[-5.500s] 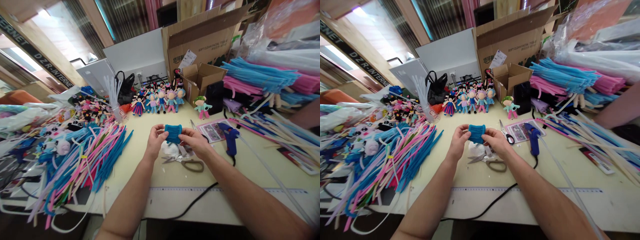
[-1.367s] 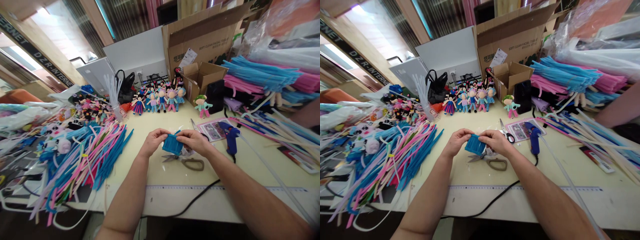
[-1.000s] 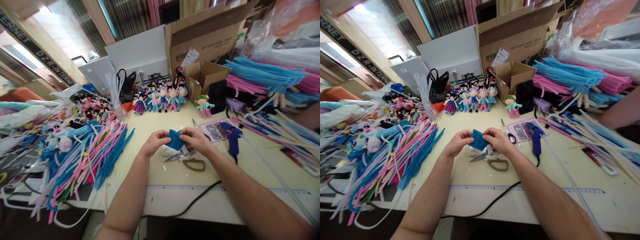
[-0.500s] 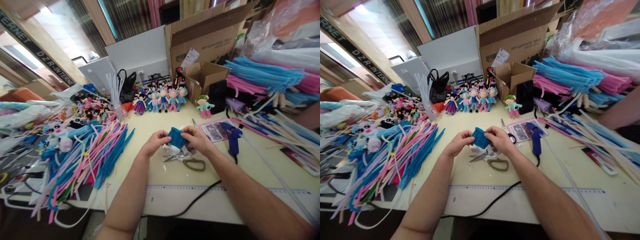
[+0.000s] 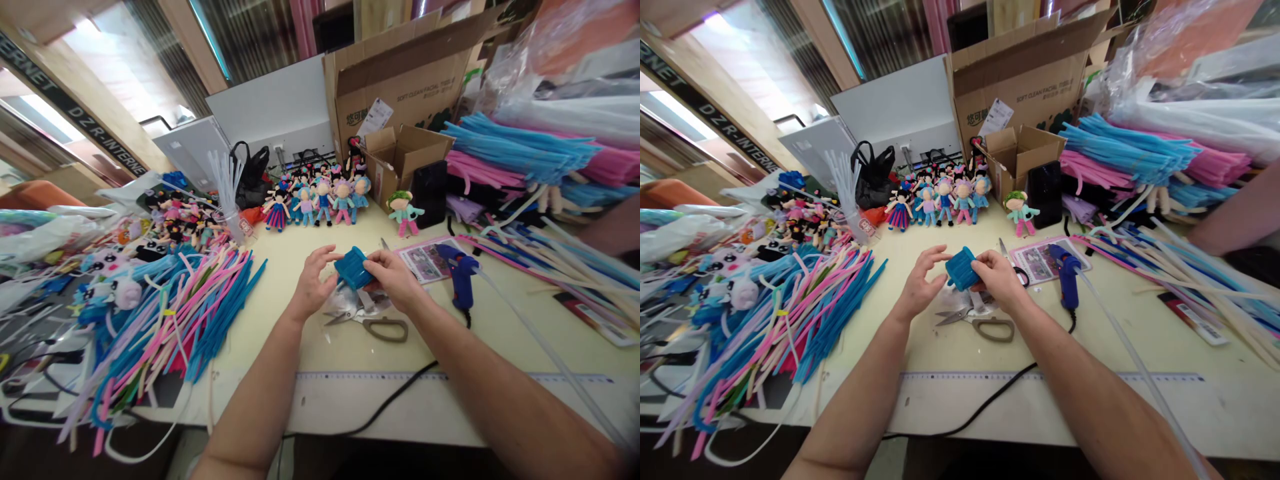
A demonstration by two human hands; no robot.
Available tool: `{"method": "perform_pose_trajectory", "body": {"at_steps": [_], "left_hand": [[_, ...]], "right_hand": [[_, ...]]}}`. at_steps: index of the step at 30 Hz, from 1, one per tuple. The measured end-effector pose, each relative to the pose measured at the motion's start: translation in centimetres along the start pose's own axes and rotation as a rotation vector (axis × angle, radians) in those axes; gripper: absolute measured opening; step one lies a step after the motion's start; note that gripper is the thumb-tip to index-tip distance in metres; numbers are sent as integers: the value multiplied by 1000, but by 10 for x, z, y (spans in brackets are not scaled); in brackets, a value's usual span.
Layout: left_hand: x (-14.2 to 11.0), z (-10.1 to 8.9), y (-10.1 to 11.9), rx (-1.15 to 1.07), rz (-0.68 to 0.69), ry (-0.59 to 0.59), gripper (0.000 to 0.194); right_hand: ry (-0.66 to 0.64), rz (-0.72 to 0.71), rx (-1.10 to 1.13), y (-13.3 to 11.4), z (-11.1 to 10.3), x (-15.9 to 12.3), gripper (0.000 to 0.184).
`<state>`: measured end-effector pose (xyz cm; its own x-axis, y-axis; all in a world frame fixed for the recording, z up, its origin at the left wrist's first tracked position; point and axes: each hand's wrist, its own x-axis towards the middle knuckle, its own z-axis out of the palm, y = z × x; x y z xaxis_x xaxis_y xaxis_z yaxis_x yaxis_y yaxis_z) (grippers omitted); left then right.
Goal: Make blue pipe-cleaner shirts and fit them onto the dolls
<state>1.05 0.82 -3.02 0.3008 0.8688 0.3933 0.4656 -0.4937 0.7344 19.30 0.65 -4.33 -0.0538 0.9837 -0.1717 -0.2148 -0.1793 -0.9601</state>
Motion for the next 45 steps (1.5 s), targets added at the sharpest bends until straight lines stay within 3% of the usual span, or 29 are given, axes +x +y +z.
{"method": "perform_pose_trajectory", "body": {"at_steps": [3, 5, 9, 11, 13, 19, 23, 32, 36, 41, 45], "left_hand": [[-3, 5, 7, 176, 176, -51, 38], [-4, 10, 8, 154, 155, -24, 28], [-2, 14, 0, -209, -133, 131, 4], [0, 15, -4, -444, -300, 156, 14], [1, 16, -5, -602, -404, 132, 23], [2, 12, -2, -584, -442, 172, 29], [3, 7, -3, -504, -411, 180, 27], [5, 5, -7, -734, -660, 37, 41], [4, 6, -5, -607, -585, -33, 35], [3, 11, -2, -611, -520, -24, 32], [4, 12, -10, -593, -548, 51, 38]], "right_hand": [[16, 0, 24, 1, 0, -1, 41], [-27, -21, -7, 1, 0, -2, 40], [-128, -212, -209, 0, 0, -3, 36], [-98, -366, -345, 1, 0, -3, 30], [-66, -423, -423, 2, 0, -2, 24], [-147, -142, -356, 4, -2, -2, 29], [-157, -65, -229, 0, -4, -1, 33], [-153, -93, -139, -7, -5, -1, 33], [-147, -105, -216, -2, -7, 1, 32], [-154, -112, -256, -2, -5, -2, 31], [7, -183, -199, -4, -10, 2, 31]]}}
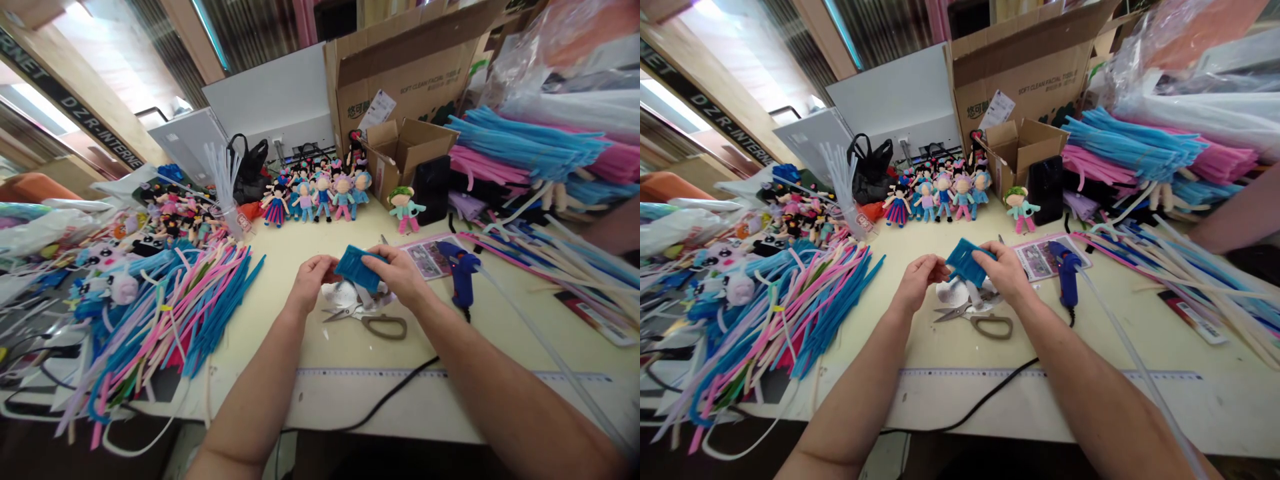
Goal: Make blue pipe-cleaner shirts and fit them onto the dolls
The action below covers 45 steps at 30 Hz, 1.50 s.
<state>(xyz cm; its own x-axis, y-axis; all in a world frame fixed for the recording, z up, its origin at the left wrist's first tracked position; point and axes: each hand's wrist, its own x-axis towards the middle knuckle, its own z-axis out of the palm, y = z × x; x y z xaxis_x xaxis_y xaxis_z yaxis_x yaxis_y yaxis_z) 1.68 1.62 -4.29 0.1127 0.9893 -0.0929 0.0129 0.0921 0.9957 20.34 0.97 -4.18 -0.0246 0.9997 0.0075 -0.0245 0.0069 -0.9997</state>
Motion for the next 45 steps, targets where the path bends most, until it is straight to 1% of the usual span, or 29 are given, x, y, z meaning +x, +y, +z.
{"method": "perform_pose_trajectory", "body": {"at_steps": [2, 3, 5, 7, 9, 10, 11, 13, 15, 17, 19, 20, 22, 24, 25, 26, 27, 29, 32, 35, 40, 45], "left_hand": [[3, -2, -4, 195, 18, 48, 39], [3, -2, -6, 348, 22, 41, 39], [2, 1, -9, 668, 28, -18, 41], [-2, 6, -11, 901, 59, -80, 43], [-7, 13, -11, 1005, 127, -84, 41], [-8, 15, -11, 1011, 153, -68, 39], [-9, 17, -12, 981, 165, -48, 37], [-7, 19, -16, 805, 155, -9, 34], [-3, 18, -19, 503, 96, 4, 39], [1, 15, -20, 189, 17, 3, 44], [4, 10, -16, -21, -29, 22, 47], [5, 7, -12, -73, -38, 25, 48], [3, 2, -4, -105, -53, -15, 46], [0, -2, 2, -103, -77, -132, 44], [-2, -3, 4, -98, -84, -198, 43], [-4, -3, 5, -87, -86, -259, 43], [-6, -3, 5, -66, -88, -311, 42], [-10, 0, 4, -13, -100, -395, 39], [-13, 4, 5, 20, -110, -458, 36], [-14, 4, 8, -1, -103, -465, 35], [-15, 3, 11, -25, -121, -447, 36], [-13, 4, 9, -90, -102, -432, 47]], "right_hand": [[138, -20, 31, 4, -6, 6, 30], [198, -23, 33, 7, -8, 9, 29], [281, -20, -8, 14, -13, 15, 28], [297, 17, -81, 22, -13, 18, 26], [264, 51, -156, 27, -9, 17, 23], [239, 51, -187, 29, -6, 16, 21], [209, 40, -209, 29, -2, 14, 21], [131, 9, -212, 29, 5, 9, 21], [34, -14, -186, 25, 10, 5, 22], [-30, -54, -137, 20, 9, 2, 23], [-14, -98, -38, 13, 5, 2, 24], [29, -115, 26, 10, 2, 2, 25], [158, -137, 130, 4, -6, 5, 26], [283, -134, 186, 0, -13, 8, 27], [318, -121, 202, -1, -15, 9, 27], [325, -103, 212, -1, -17, 10, 28], [307, -85, 217, -1, -17, 10, 28], [216, -56, 221, -1, -15, 10, 29], [58, -31, 230, -2, -10, 8, 31], [-23, 1, 242, -4, -8, 6, 32], [-145, 57, 235, -4, -13, 6, 32], [-183, 100, 218, -4, -15, 5, 32]]}}
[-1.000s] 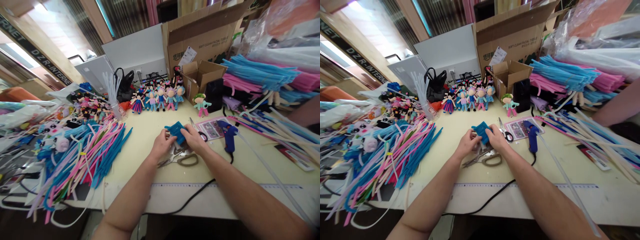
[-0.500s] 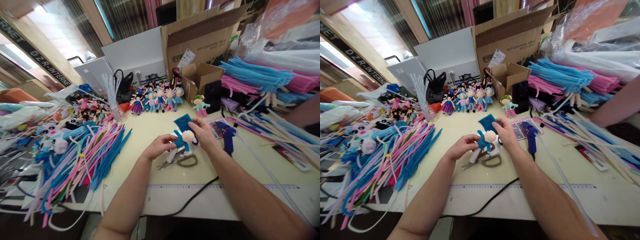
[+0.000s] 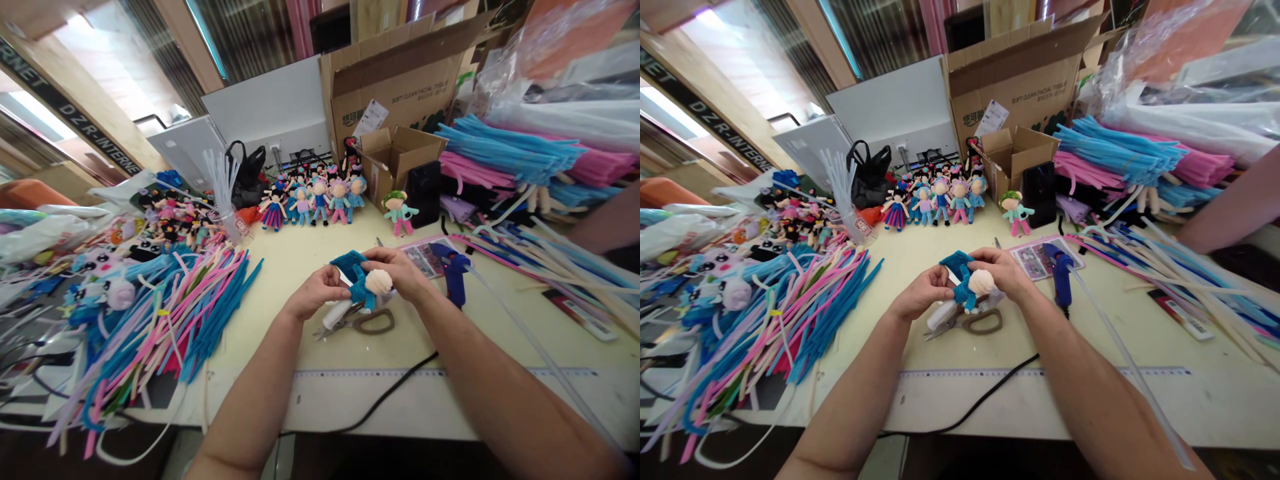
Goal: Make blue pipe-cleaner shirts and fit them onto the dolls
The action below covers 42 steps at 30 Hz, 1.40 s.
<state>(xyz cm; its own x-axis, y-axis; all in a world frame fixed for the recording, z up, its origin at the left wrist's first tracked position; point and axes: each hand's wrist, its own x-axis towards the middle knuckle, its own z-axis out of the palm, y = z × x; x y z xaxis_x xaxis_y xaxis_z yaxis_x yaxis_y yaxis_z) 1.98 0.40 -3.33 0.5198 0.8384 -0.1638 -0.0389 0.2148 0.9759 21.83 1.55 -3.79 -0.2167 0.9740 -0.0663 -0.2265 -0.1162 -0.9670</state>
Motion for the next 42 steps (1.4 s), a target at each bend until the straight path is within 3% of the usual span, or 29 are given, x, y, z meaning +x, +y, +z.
{"method": "perform_pose_trajectory", "body": {"at_steps": [12, 18, 23, 29, 32, 38, 42], "left_hand": [[-3, -3, 6, 42, -28, 99, 61], [-4, -1, 10, 57, -26, 112, 83], [-3, -4, 7, 49, -14, 149, 76], [-2, -4, 5, 37, -12, 99, 74], [0, -5, 3, 3, 7, 118, 68], [5, -8, -2, -72, 143, 314, 62], [8, -2, -7, -6, 122, 279, 62]], "right_hand": [[97, 16, -22, 3, 0, 4, 33], [92, -14, -67, 3, -1, 5, 31], [123, -96, -140, 7, -2, 7, 30], [-19, -96, -136, 15, -1, 9, 25], [-45, -65, -58, 14, -1, 7, 32], [-206, 23, 260, 8, 4, -3, 48], [-69, 80, 196, 13, 19, -6, 65]]}}
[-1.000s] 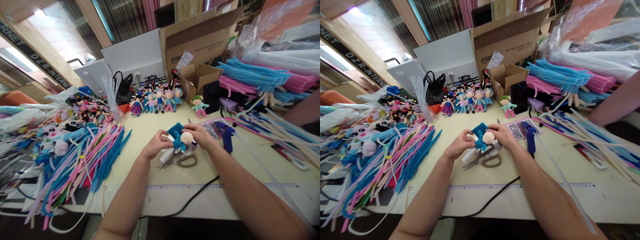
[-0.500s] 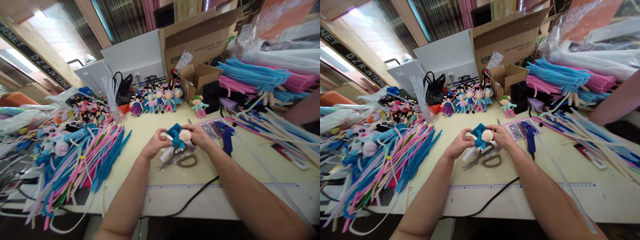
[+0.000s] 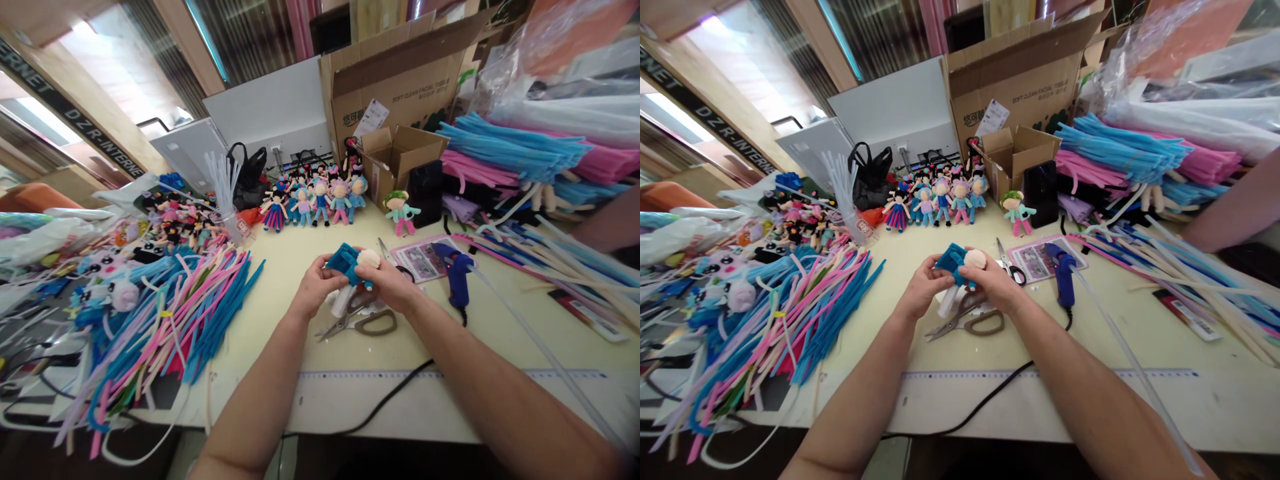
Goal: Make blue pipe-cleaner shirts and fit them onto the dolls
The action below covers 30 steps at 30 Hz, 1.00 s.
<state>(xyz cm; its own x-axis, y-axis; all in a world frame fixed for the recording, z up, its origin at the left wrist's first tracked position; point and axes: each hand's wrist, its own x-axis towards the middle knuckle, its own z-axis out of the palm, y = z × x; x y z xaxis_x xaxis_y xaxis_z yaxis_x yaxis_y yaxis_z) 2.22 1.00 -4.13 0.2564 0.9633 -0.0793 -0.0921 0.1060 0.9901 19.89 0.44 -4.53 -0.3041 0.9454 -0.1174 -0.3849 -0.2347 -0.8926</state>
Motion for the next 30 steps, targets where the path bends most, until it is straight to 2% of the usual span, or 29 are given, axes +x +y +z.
{"method": "perform_pose_trajectory", "body": {"at_steps": [4, 7, 9, 11, 15, 19, 23, 30], "left_hand": [[0, -3, -2, 255, 3, -49, 36], [2, -10, -1, 549, 137, 26, 25], [4, -12, -2, 626, 232, 96, 18], [5, -12, -3, 589, 246, 134, 14], [5, -7, -5, 430, 147, 145, 18], [3, -3, -2, 354, 125, 188, 16], [2, -2, 1, 277, 97, 173, 17], [-2, 1, 1, 304, 134, 159, 18]], "right_hand": [[107, -22, -176, 2, 7, -1, 65], [101, -9, -271, -1, 7, -2, 62], [80, 10, -300, -2, 7, -3, 62], [74, 29, -325, -3, 6, -3, 63], [79, 44, -332, -4, 7, -3, 65], [70, 35, -293, -4, 9, -5, 67], [93, 43, -279, -6, 12, -7, 69], [151, 32, -381, -11, 15, -10, 74]]}}
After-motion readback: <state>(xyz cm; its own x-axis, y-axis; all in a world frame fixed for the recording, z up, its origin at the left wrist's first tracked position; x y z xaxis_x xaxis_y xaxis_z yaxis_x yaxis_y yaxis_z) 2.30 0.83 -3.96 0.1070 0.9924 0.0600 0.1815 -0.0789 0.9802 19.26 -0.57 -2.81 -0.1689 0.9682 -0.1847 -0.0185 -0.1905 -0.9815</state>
